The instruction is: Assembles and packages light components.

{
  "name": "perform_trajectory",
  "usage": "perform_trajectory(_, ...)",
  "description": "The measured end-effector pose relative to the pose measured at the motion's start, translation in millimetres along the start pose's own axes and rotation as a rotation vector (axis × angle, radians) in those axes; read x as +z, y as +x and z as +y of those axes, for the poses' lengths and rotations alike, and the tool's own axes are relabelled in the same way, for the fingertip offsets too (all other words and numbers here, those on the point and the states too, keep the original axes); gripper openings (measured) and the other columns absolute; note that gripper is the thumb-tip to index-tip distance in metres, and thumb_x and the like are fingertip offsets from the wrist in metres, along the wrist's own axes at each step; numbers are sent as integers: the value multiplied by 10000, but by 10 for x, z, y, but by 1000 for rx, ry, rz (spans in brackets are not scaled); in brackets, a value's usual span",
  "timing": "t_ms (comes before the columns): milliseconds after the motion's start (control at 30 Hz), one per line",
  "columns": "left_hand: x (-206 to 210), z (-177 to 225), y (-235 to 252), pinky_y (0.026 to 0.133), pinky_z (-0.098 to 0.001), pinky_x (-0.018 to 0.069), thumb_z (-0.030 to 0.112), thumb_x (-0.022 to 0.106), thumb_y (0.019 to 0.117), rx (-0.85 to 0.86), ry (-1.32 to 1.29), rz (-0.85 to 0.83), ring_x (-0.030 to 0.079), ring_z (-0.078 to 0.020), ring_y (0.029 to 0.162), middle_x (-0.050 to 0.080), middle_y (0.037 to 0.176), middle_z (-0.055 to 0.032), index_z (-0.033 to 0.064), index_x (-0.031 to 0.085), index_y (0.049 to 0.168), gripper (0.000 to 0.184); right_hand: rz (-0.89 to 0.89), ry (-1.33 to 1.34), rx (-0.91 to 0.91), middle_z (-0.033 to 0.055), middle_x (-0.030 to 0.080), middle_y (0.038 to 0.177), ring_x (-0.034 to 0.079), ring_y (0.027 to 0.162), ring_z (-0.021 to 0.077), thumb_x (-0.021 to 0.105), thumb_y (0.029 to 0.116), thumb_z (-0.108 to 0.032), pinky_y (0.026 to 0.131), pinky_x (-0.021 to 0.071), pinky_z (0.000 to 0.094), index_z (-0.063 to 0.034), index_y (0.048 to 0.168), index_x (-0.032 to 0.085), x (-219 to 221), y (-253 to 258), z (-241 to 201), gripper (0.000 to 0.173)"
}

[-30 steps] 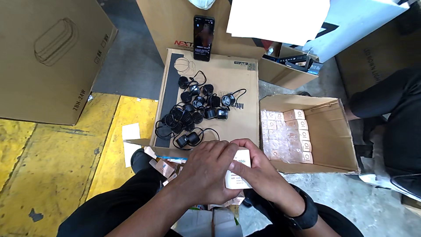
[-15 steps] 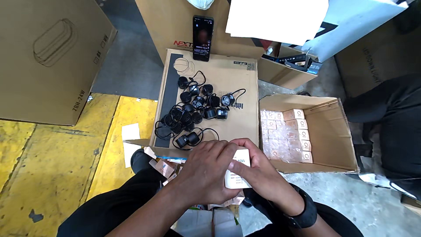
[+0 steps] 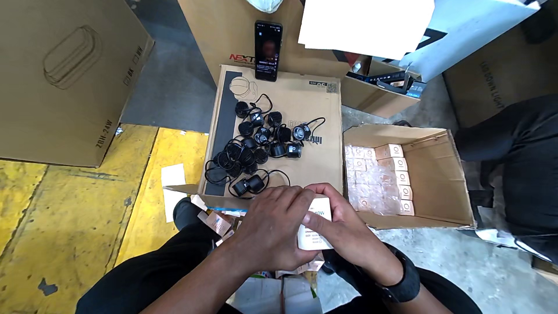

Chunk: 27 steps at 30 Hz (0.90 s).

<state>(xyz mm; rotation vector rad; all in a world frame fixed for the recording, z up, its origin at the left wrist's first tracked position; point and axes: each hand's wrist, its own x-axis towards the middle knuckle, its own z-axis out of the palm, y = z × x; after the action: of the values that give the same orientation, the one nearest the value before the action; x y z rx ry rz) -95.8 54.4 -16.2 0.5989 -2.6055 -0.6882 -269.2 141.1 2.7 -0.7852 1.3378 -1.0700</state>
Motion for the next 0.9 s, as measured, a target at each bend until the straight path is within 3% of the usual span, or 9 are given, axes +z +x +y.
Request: perform_trajectory(900,-20,13,-8,970,-452,557,684,745,738,-4,10,-24,677,-240,1149,702,1240,-93,87,609,1350,866,-9,-12,-9,102,703,1041,728,882,190,775,917,-287,778,642,350,-21,1293,509,-5,-4,8,531)
